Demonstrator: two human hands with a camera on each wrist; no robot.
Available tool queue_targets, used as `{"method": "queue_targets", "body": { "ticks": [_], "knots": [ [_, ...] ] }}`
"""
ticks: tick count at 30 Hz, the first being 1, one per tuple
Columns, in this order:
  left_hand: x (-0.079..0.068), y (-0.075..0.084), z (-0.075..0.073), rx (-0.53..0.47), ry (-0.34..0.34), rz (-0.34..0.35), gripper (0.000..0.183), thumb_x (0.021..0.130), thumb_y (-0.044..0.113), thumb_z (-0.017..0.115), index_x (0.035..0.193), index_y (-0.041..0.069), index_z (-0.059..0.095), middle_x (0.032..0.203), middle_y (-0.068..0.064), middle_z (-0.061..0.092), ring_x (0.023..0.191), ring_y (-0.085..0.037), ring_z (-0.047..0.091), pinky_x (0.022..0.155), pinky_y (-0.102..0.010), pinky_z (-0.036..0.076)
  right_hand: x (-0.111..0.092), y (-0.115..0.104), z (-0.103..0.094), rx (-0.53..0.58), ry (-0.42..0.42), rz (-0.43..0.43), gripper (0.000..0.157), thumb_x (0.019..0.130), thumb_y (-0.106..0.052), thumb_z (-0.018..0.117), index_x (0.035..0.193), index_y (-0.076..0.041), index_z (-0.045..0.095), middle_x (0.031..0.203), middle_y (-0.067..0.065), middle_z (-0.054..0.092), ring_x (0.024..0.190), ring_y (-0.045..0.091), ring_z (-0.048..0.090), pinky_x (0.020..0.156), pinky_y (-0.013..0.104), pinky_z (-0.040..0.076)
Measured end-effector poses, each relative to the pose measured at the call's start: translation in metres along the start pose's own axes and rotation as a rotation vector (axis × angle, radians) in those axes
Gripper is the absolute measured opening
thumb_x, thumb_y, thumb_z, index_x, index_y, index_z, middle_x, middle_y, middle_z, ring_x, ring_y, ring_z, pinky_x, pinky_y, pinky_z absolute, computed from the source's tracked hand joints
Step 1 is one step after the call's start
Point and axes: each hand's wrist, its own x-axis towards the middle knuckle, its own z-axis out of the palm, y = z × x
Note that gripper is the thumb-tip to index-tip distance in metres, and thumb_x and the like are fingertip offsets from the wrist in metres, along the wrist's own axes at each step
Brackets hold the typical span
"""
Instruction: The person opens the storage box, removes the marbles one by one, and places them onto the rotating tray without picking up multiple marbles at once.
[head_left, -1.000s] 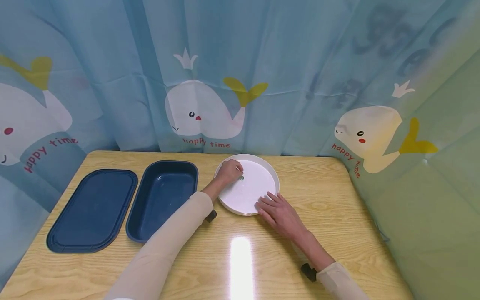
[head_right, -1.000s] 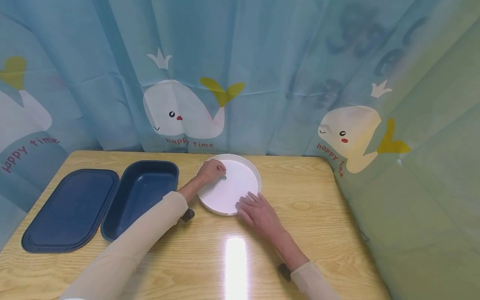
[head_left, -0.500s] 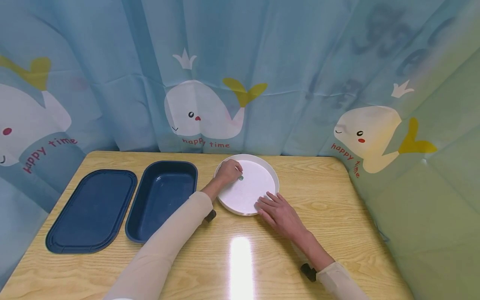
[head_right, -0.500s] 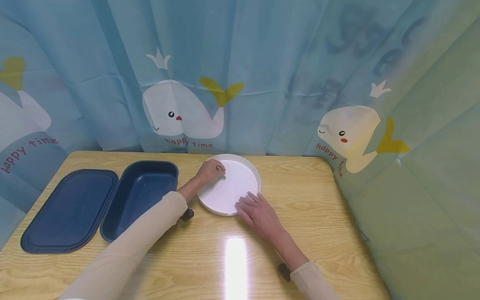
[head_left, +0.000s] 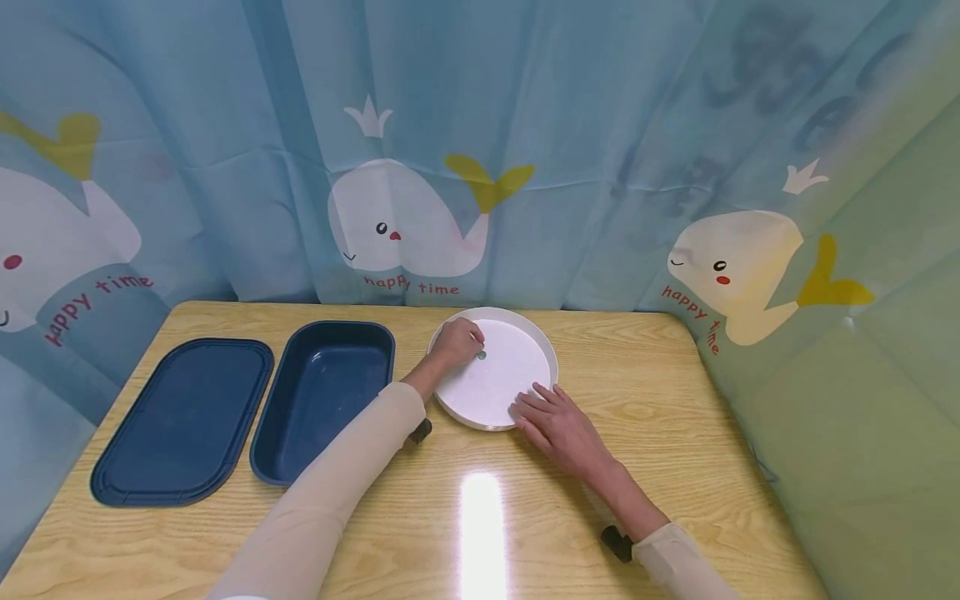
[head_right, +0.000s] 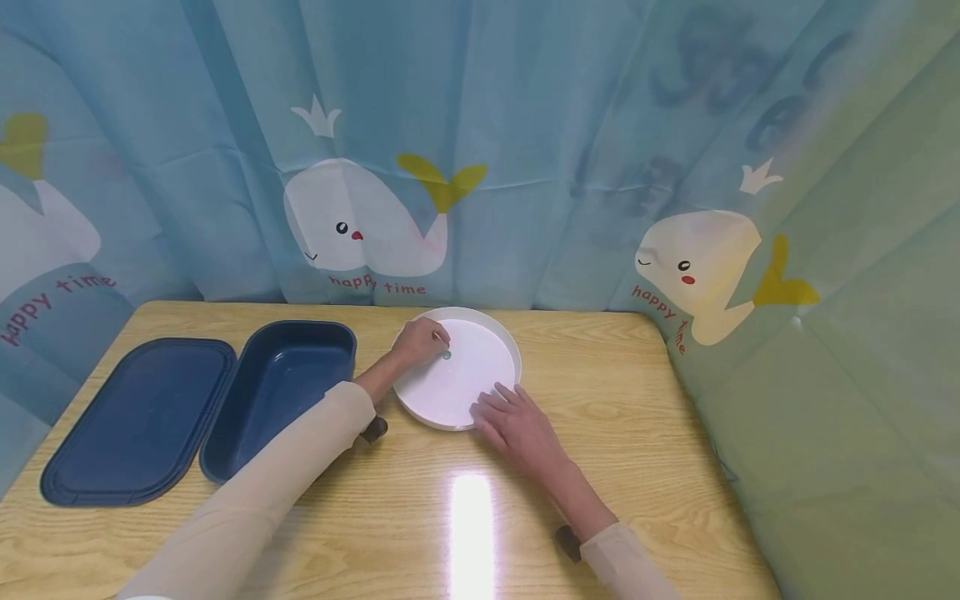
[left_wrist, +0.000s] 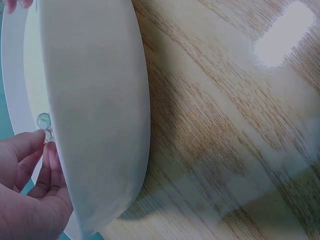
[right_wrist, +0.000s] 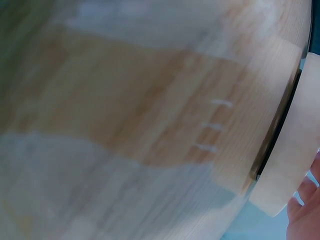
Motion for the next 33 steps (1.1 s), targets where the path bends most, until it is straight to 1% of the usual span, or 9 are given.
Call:
{"method": "queue_targets", "body": {
  "ticks": [7,13,17,20,28,31,33],
  "knots": [
    [-0.001,0.000,-0.002,0.005,0.001,-0.009,0.015,0.094,0.006,0.064,0.102,0.001,0.075,0.106,-0.011,0.071,0.095,-0.024,0.060,0.088,-0.034,0.048,0.001,0.000,-0.001,-0.002,-0.017,0.006,0.032,0.101,-0.027,0.060,0.128,-0.013,0.070,0.132,0.006,0.064,0.132,0.030,0.050,0.112,0.053,0.030],
    [0.000,-0.001,-0.004,0.011,0.006,-0.008,0.016,0.094,0.007,0.064,0.104,0.002,0.076,0.110,-0.011,0.070,0.099,-0.025,0.061,0.089,-0.034,0.048,0.003,-0.002,-0.002,0.006,-0.008,-0.001,0.030,0.099,-0.024,0.063,0.126,-0.012,0.071,0.131,0.007,0.065,0.131,0.032,0.051,0.111,0.054,0.030],
    [0.000,-0.001,-0.005,0.012,0.008,-0.004,0.017,0.093,0.007,0.065,0.106,0.002,0.076,0.114,-0.011,0.069,0.103,-0.026,0.061,0.091,-0.035,0.048,0.004,-0.003,-0.004,0.009,-0.016,0.008,0.031,0.099,-0.024,0.064,0.126,-0.012,0.070,0.131,0.007,0.064,0.132,0.032,0.050,0.111,0.054,0.030],
    [0.000,-0.002,-0.006,0.010,0.006,0.002,0.018,0.093,0.007,0.065,0.106,0.002,0.076,0.113,-0.011,0.069,0.104,-0.026,0.061,0.091,-0.035,0.048,0.004,-0.003,-0.004,0.008,-0.022,0.013,0.031,0.099,-0.024,0.064,0.126,-0.012,0.071,0.131,0.007,0.064,0.132,0.031,0.050,0.111,0.053,0.030],
    [0.001,-0.002,-0.009,-0.059,0.019,0.022,0.017,0.091,0.004,0.065,0.104,-0.001,0.075,0.113,-0.014,0.068,0.110,-0.028,0.059,0.098,-0.038,0.044,0.003,-0.003,-0.003,0.010,-0.017,0.007,0.030,0.099,-0.025,0.064,0.126,-0.012,0.071,0.131,0.007,0.065,0.131,0.032,0.050,0.111,0.054,0.030],
    [-0.001,0.001,-0.011,-0.066,0.017,0.030,0.017,0.092,0.006,0.064,0.104,-0.001,0.074,0.112,-0.013,0.069,0.109,-0.028,0.059,0.097,-0.037,0.044,0.002,-0.002,-0.002,0.004,-0.013,0.005,0.031,0.099,-0.025,0.064,0.126,-0.011,0.071,0.130,0.007,0.065,0.131,0.032,0.051,0.111,0.055,0.030],
    [-0.002,0.004,-0.013,-0.075,0.008,0.026,0.017,0.094,0.007,0.064,0.106,0.000,0.074,0.112,-0.013,0.069,0.105,-0.027,0.060,0.093,-0.036,0.047,0.001,-0.002,-0.002,0.001,-0.011,0.001,0.031,0.098,-0.025,0.064,0.125,-0.011,0.071,0.130,0.007,0.065,0.131,0.032,0.051,0.110,0.055,0.030]
  ]
}}
